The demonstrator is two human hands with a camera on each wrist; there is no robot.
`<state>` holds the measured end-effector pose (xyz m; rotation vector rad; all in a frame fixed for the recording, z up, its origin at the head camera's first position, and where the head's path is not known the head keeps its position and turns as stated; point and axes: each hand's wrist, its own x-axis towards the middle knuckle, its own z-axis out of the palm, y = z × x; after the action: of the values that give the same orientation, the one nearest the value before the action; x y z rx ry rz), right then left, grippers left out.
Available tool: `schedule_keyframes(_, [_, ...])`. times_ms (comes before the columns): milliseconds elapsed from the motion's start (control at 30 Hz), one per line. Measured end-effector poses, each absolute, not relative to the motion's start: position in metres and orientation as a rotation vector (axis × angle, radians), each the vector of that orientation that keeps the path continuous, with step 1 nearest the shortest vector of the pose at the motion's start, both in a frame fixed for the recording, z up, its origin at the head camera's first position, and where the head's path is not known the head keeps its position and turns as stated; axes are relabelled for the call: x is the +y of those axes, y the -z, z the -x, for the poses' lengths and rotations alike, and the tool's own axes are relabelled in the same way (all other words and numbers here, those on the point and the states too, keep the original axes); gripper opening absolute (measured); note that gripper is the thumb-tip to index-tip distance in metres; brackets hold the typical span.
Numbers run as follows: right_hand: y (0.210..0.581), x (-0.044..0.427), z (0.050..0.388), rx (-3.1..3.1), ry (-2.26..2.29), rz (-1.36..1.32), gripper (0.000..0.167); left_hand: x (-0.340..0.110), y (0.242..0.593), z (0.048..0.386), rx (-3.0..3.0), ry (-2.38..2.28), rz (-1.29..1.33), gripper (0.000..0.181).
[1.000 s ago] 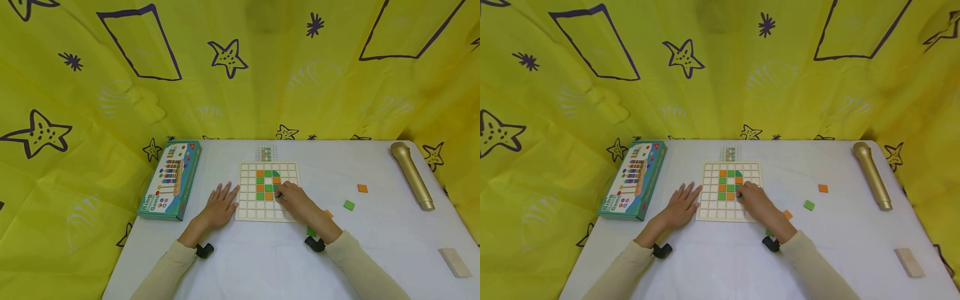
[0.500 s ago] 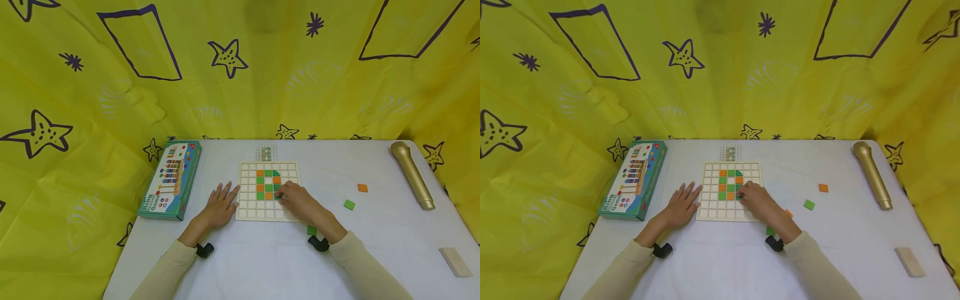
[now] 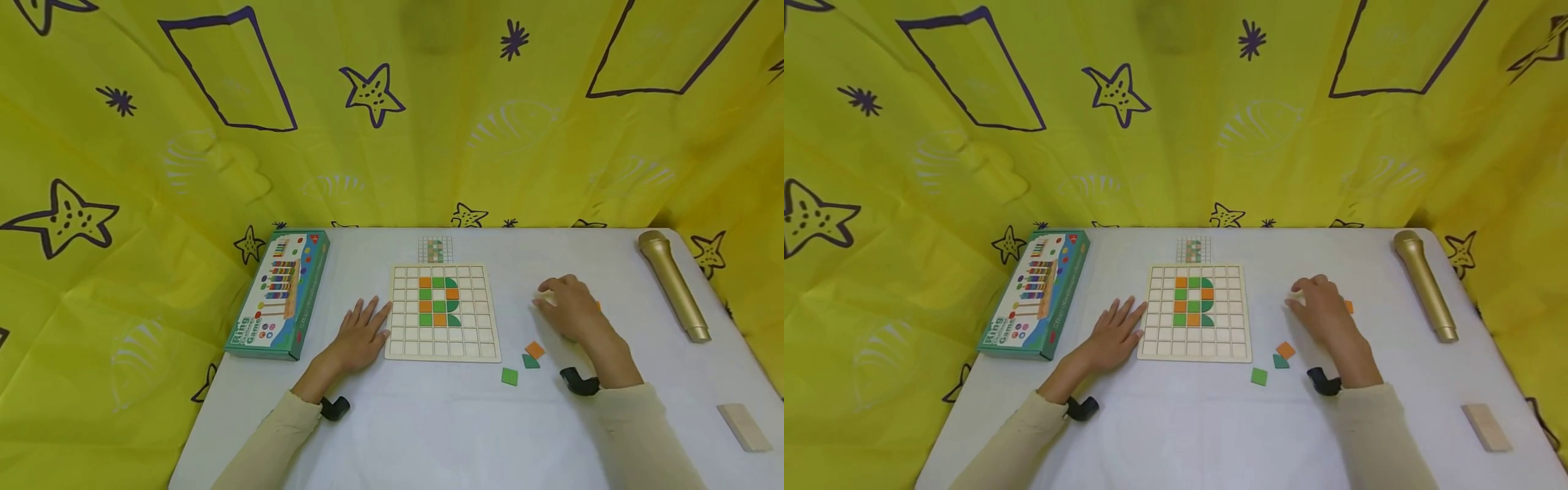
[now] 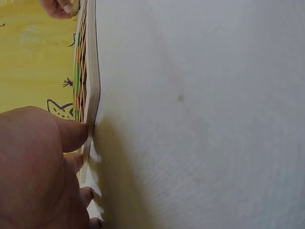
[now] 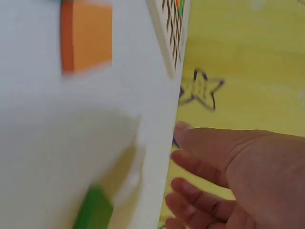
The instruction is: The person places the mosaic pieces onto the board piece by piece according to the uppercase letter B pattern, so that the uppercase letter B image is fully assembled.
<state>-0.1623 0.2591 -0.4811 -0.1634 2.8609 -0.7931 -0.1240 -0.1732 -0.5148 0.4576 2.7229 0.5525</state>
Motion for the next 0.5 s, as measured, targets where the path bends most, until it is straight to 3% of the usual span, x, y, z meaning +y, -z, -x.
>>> schedule_keyframes(233, [0.479,0.307,0.156,2.785,0.743,-0.116,0.068,-0.174,0.516,0.124,2.719,-0.555,-0.463,0.062])
schedule_keyframes(500, [0.484,0.317,0.15,2.761,0.771,-0.163,0.049,-0.174,0.516,0.125,2.719,-0.547,-0.464,0.062])
